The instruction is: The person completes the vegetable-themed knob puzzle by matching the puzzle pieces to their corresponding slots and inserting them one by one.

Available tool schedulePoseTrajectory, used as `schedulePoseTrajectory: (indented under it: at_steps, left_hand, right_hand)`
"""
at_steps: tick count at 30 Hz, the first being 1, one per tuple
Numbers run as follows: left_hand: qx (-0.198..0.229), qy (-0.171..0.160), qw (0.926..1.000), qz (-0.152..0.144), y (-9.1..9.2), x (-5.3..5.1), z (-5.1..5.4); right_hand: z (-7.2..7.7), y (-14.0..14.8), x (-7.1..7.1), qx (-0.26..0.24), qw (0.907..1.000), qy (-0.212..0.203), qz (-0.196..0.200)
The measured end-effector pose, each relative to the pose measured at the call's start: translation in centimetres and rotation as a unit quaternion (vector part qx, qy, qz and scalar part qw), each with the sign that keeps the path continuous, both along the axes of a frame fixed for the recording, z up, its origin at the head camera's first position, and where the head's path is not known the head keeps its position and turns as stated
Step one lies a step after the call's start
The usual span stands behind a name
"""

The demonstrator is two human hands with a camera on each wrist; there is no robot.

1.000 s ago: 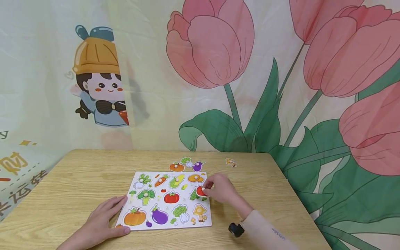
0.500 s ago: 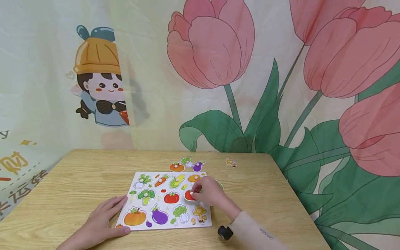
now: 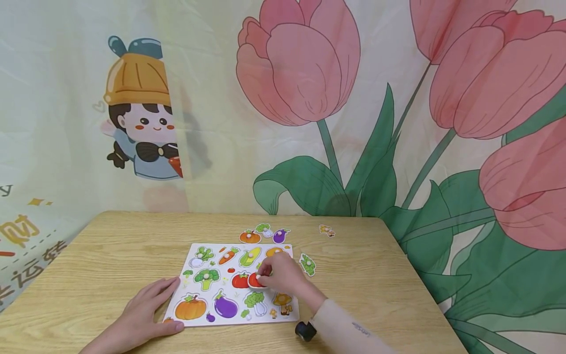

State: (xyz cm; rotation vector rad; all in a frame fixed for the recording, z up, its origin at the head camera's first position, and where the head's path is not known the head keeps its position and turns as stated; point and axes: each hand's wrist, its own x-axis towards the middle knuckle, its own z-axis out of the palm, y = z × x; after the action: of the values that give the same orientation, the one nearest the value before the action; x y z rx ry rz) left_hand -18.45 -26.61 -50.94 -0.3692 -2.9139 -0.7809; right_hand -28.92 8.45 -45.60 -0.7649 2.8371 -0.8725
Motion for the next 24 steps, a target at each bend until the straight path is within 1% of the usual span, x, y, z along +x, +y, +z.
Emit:
schedulePoseTrajectory:
  at_steps: [6,11,16,24]
  left_hand:
    - [0.002,0.0,1.0,0.0,0.1,0.1,0.1]
    - [0.003,0.005,1.0,0.0,0.1,0.1,0.1]
    - [0.002,0.006,1.0,-0.001,0.1,0.1,0.0]
    - [0.007,-0.005,1.0,-0.001,0.0,-0.2,0.0]
  right_hand:
    - [-0.1,-1.3,0.0,-0.006,0.9999,-0.011,0.007]
    - [-0.1,-2.1,-0.1,-0.005,0.9999,-0.012,0.009]
    - [-0.3,-2.9,-0.3,0.0,0.9999,-0.002,0.01]
    - [-0.3,-3.7,-0.3,0.009,0.9999,0.004,0.002]
